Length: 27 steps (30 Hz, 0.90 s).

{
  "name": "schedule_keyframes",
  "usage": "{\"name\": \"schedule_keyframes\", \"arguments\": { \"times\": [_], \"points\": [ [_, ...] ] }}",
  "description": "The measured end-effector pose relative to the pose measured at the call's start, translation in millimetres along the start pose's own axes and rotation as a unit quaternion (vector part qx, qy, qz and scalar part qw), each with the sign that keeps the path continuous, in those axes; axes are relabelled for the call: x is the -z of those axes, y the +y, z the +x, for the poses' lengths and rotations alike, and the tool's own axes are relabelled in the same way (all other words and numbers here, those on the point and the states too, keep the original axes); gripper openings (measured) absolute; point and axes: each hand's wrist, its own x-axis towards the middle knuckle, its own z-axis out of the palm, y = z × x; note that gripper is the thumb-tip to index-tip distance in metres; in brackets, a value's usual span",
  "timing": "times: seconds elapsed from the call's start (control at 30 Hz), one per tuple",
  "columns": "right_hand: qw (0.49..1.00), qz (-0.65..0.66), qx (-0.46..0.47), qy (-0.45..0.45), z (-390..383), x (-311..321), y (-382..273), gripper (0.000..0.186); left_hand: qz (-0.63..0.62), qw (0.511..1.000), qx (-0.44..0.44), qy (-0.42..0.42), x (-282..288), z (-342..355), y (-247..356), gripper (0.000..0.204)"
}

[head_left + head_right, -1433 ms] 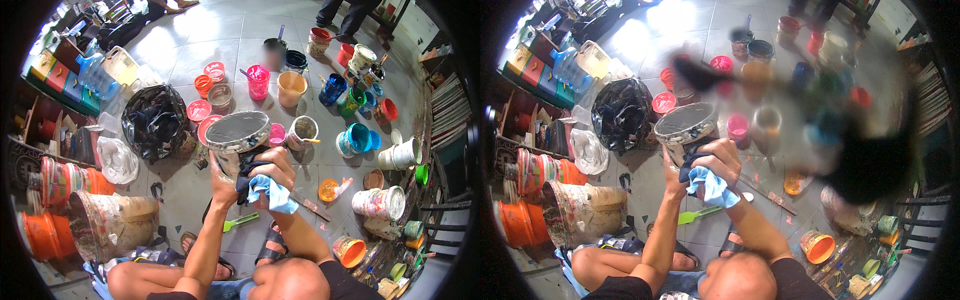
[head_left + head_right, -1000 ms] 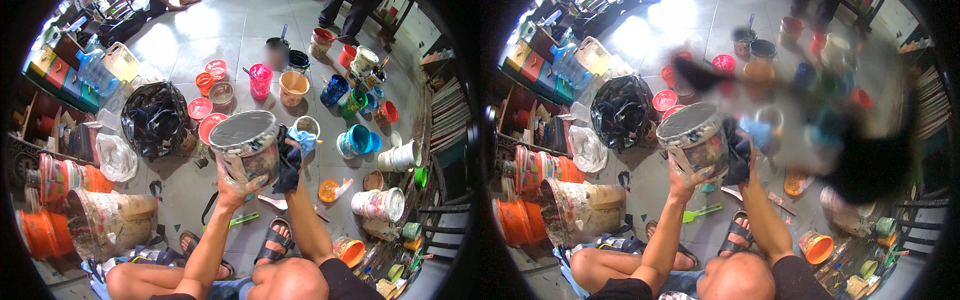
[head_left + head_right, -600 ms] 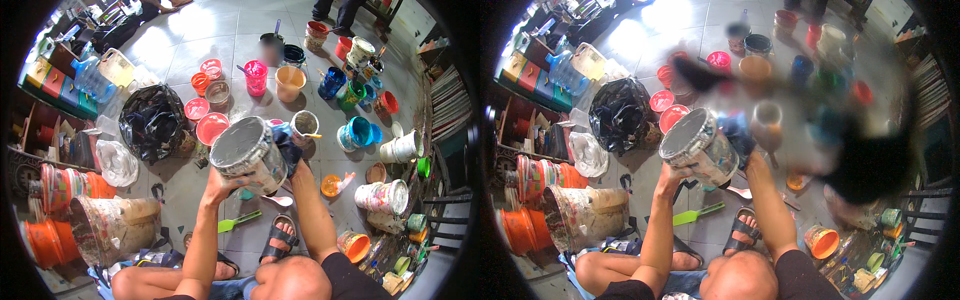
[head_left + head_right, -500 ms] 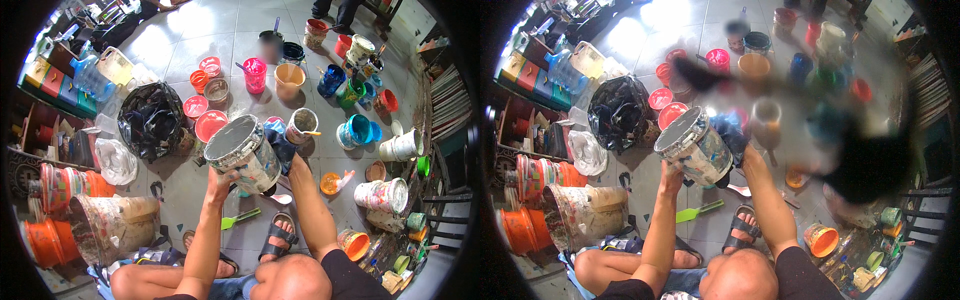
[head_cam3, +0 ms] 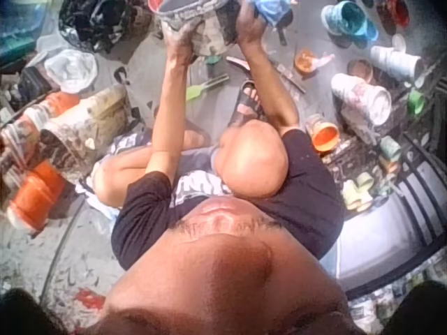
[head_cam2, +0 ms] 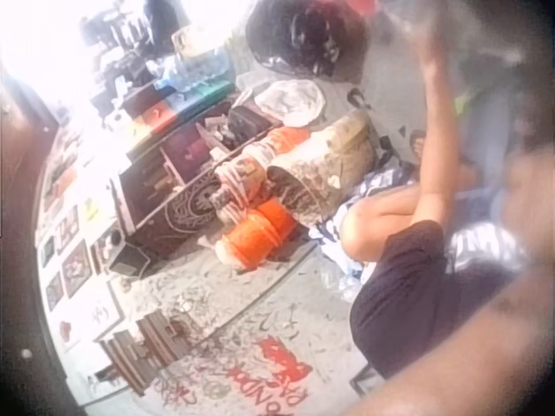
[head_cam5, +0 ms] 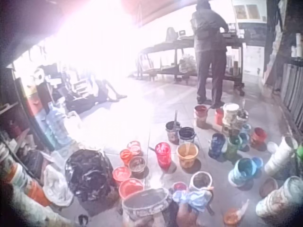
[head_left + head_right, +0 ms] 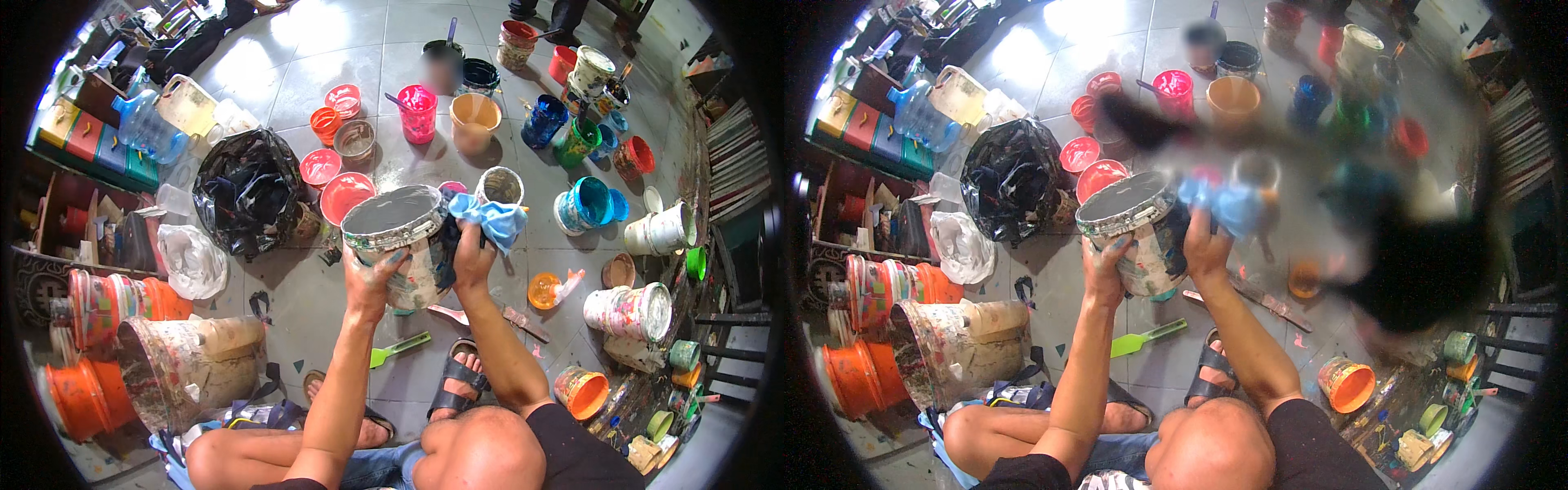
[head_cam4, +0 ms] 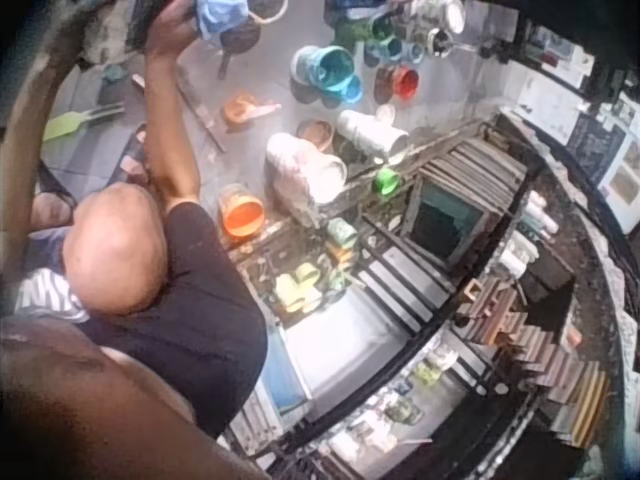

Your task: The person stirs grey paint in a small container using a spatula, wipes the tool with a cloth, sprays the container with liquid from a bottle, and wipes the exterior and rim of the container.

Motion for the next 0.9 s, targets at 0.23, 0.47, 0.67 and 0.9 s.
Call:
{"name": "schedule_keyframes", "arguments": {
  "times": [0.23,0.47,0.67,0.9],
  "points": [
    [0.947,-0.185,0.249,-0.086,-19.5,-7.0,-42.4,0.017,0.007,0.996,-0.025,0.080,-1.6,-7.9,-11.4,0.069],
    [0.869,-0.218,0.414,-0.163,-20.4,1.3,-61.4,0.037,0.063,0.982,-0.129,0.124,0.9,-7.0,-32.2,0.075],
    [0.846,-0.174,0.394,-0.316,-71.0,-23.6,-69.5,0.022,0.200,0.932,-0.183,0.241,115.8,2.2,-111.3,0.080],
    [0.966,0.084,-0.243,0.031,-19.6,-13.2,-0.1,0.044,0.109,0.948,-0.235,0.185,54.3,-5.0,-51.4,0.105]
  ]
}}
